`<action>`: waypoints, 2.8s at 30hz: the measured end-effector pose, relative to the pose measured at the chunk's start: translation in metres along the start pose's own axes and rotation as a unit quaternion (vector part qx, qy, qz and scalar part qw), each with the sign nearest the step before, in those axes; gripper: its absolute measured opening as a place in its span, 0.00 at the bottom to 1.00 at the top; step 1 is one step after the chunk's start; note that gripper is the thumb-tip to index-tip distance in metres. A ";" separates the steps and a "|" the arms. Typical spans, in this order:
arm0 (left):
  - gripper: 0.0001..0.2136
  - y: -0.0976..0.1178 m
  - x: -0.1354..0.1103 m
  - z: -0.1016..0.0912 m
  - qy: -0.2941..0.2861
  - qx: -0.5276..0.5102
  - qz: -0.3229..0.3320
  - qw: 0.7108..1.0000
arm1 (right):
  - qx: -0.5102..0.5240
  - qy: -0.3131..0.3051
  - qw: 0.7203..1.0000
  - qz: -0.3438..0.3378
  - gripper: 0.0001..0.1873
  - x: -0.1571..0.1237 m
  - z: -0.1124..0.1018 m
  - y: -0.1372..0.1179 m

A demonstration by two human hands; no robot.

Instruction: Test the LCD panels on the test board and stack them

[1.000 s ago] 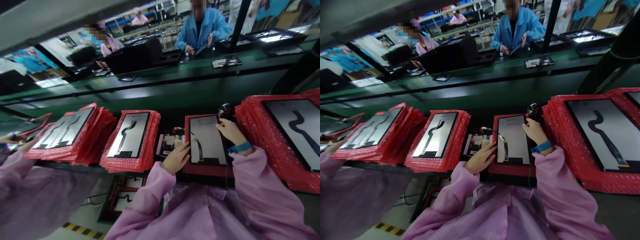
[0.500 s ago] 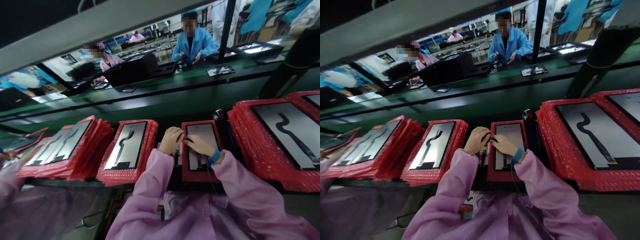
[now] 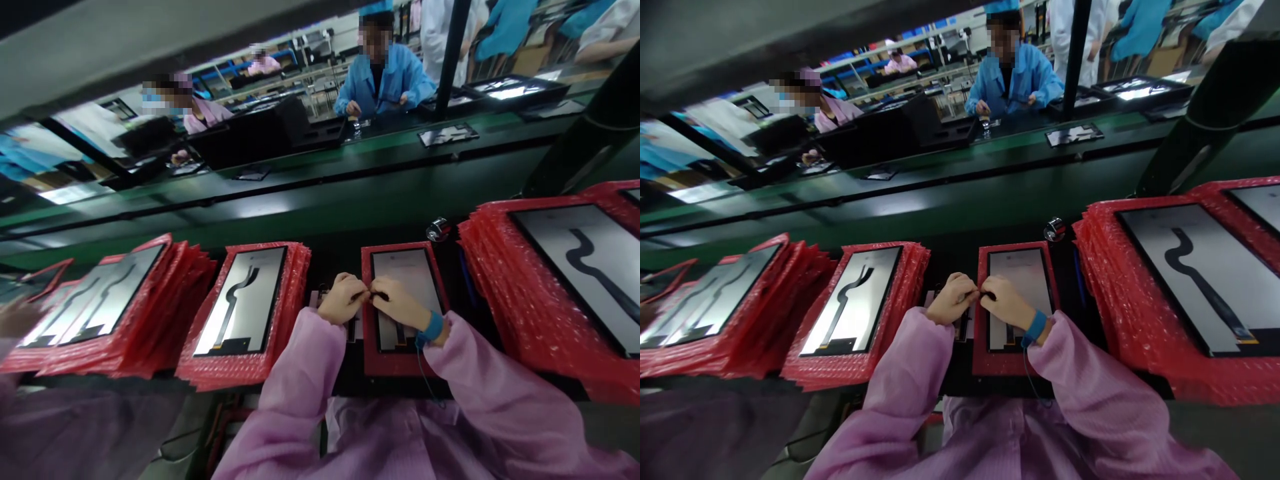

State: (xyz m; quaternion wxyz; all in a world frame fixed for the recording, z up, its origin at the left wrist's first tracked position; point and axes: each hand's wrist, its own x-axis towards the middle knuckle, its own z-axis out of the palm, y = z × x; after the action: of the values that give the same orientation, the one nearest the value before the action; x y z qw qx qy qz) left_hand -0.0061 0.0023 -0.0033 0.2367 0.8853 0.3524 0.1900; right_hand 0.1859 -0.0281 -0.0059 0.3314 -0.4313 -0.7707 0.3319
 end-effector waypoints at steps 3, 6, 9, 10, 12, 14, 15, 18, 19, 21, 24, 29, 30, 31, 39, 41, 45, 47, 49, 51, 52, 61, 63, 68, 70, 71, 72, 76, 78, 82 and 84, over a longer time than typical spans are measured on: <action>0.13 0.000 0.000 0.003 0.007 0.000 0.006 1.000 | 0.004 0.004 1.000 -0.004 0.09 -0.001 0.000 0.001; 0.12 0.000 -0.001 0.006 0.020 0.004 0.008 1.000 | 0.007 0.007 1.000 -0.009 0.10 -0.001 0.000 0.004; 0.12 0.000 -0.001 0.009 0.031 0.008 0.006 0.999 | 0.008 0.012 1.000 -0.012 0.10 -0.001 0.000 0.006; 0.12 0.000 0.000 0.010 0.034 0.010 0.005 0.999 | 0.008 0.014 1.000 -0.013 0.10 -0.001 0.000 0.007; 0.12 0.000 0.000 0.012 0.040 0.012 0.003 0.999 | 0.008 0.016 1.000 -0.014 0.10 -0.002 0.000 0.008; 0.13 0.001 0.000 0.012 0.046 0.013 0.000 0.999 | 0.009 0.015 1.000 -0.015 0.09 -0.002 0.000 0.010; 0.13 0.001 0.000 0.012 0.049 0.014 -0.001 0.999 | 0.009 0.014 1.000 -0.015 0.08 -0.003 0.000 0.010; 0.14 0.003 -0.001 0.012 0.057 0.011 -0.007 0.998 | 0.008 0.009 1.000 -0.012 0.07 -0.003 -0.001 0.012; 0.14 0.003 -0.001 0.011 0.059 0.009 -0.008 0.998 | 0.008 0.006 1.000 -0.010 0.07 -0.003 -0.001 0.012; 0.14 0.004 -0.001 0.011 0.067 0.003 -0.011 0.998 | 0.006 -0.001 1.000 -0.006 0.06 -0.002 -0.003 0.011; 0.14 0.002 0.000 0.011 0.090 -0.015 -0.016 0.996 | 0.005 -0.015 1.000 0.002 0.06 -0.001 -0.008 0.008; 0.17 -0.002 0.000 0.010 0.246 -0.044 -0.083 0.965 | -0.014 0.005 0.998 0.063 0.14 0.001 -0.028 0.010; 0.17 0.001 -0.001 0.011 0.324 -0.052 -0.112 0.938 | -0.032 0.030 0.995 0.089 0.17 0.001 -0.033 0.013; 0.18 0.006 -0.004 0.012 0.407 -0.060 -0.134 0.902 | -0.057 0.064 0.989 0.120 0.18 0.001 -0.039 0.016; 0.31 0.090 -0.052 0.078 0.238 0.046 -0.066 0.968 | -0.258 0.223 0.875 0.344 0.14 -0.009 -0.070 0.044; 0.33 0.097 -0.062 0.100 0.154 0.051 -0.069 0.984 | -0.268 0.207 0.870 0.359 0.14 -0.009 -0.071 0.046; 0.33 0.094 -0.069 0.117 0.120 0.027 -0.096 0.988 | -0.273 0.188 0.863 0.380 0.15 -0.005 -0.070 0.047; 0.34 0.091 -0.069 0.116 0.112 0.012 -0.101 0.988 | -0.274 0.189 0.858 0.391 0.16 -0.004 -0.069 0.047; 0.34 0.090 -0.069 0.113 0.109 0.001 -0.100 0.989 | -0.274 0.193 0.854 0.399 0.17 -0.003 -0.070 0.048; 0.34 0.090 -0.069 0.112 0.112 -0.005 -0.099 0.989 | -0.270 0.192 0.854 0.402 0.16 -0.002 -0.071 0.050; 0.34 0.090 -0.069 0.112 0.114 -0.007 -0.100 0.988 | -0.267 0.190 0.856 0.401 0.16 -0.002 -0.071 0.052; 0.34 0.090 -0.069 0.110 0.134 -0.029 -0.110 0.984 | -0.199 0.227 0.899 0.318 0.12 0.003 -0.070 0.068; 0.34 0.090 -0.069 0.109 0.137 -0.036 -0.114 0.983 | -0.169 0.249 0.908 0.293 0.11 0.003 -0.069 0.070; 0.32 0.086 -0.069 0.110 0.142 -0.050 -0.113 0.982 | -0.054 0.297 0.917 0.261 0.07 0.005 -0.068 0.074; 0.30 0.084 -0.070 0.109 0.147 -0.048 -0.107 0.982 | 0.004 0.309 0.919 0.243 0.07 0.006 -0.069 0.073; 0.29 0.084 -0.071 0.109 0.148 -0.047 -0.102 0.983 | 0.032 0.314 0.921 0.229 0.08 0.006 -0.070 0.071; 0.28 0.084 -0.071 0.108 0.147 -0.044 -0.097 0.983 | 0.060 0.317 0.922 0.213 0.12 0.007 -0.070 0.068; 0.30 0.084 -0.074 0.100 0.171 -0.025 -0.098 0.980 | 0.158 0.314 0.927 0.135 0.25 0.001 -0.075 0.043; 0.36 0.081 -0.073 0.094 0.226 -0.037 -0.128 0.965 | 0.234 0.309 0.919 0.077 0.27 -0.004 -0.077 0.028; 0.33 0.069 -0.066 0.085 0.347 -0.234 -0.200 0.886 | 0.310 0.344 0.886 0.016 0.28 -0.013 -0.081 0.011; 0.31 0.068 -0.062 0.081 0.354 -0.319 -0.225 0.850 | 0.308 0.372 0.875 0.032 0.28 -0.014 -0.081 0.010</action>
State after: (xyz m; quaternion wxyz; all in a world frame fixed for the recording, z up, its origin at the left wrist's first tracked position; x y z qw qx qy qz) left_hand 0.0288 -0.1084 -0.0419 0.4018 0.5306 0.5217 0.5337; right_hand 0.2610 -0.0184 0.0283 0.6991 -0.4233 -0.4353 0.3776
